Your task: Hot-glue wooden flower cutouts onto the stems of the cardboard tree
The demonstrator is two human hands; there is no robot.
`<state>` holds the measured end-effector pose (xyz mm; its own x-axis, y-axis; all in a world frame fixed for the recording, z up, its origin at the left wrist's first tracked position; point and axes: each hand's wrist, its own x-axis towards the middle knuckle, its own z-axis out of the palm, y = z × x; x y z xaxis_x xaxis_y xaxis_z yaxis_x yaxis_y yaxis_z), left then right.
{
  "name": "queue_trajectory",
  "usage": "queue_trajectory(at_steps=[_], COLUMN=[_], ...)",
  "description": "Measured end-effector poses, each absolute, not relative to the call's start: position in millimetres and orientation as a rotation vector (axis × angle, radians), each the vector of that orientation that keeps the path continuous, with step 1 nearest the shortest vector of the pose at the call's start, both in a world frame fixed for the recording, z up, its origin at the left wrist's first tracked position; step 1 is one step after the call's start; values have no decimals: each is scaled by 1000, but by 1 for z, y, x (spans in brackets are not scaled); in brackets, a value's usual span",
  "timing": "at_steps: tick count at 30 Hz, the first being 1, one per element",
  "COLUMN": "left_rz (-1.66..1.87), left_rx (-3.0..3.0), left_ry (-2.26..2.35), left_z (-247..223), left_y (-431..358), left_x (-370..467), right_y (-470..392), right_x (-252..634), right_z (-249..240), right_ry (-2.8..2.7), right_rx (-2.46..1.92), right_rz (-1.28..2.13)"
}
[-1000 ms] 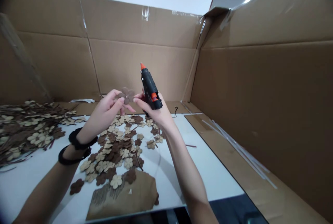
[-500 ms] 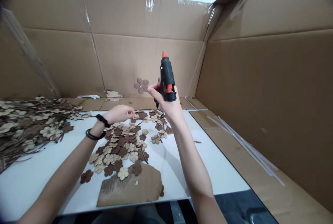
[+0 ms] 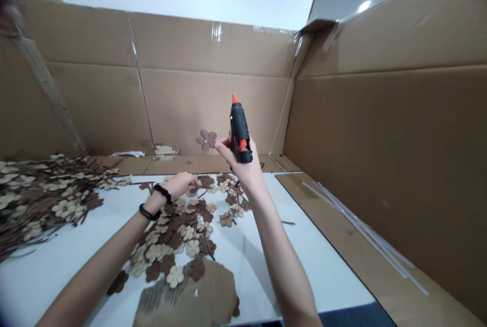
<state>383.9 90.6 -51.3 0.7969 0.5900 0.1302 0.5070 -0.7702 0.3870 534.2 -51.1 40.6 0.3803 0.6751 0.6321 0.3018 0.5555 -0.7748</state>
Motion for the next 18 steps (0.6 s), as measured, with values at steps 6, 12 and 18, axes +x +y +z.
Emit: queue_trajectory(at_steps=[6,12,18], left_rz=[831,1046,1044], left_rx=[2060,1790,1702], left_ry=[673,547,510], left_z=[22,43,43], left_y=[57,19,16], left_x=[356,350,351], right_y=[-46,-47,-51], right_x=[537,532,527], right_z=[38,38,41], right_ry=[-1163,-1276,-1402], right_rx=[-996,-1032,-1059], right_rz=[292,319,380])
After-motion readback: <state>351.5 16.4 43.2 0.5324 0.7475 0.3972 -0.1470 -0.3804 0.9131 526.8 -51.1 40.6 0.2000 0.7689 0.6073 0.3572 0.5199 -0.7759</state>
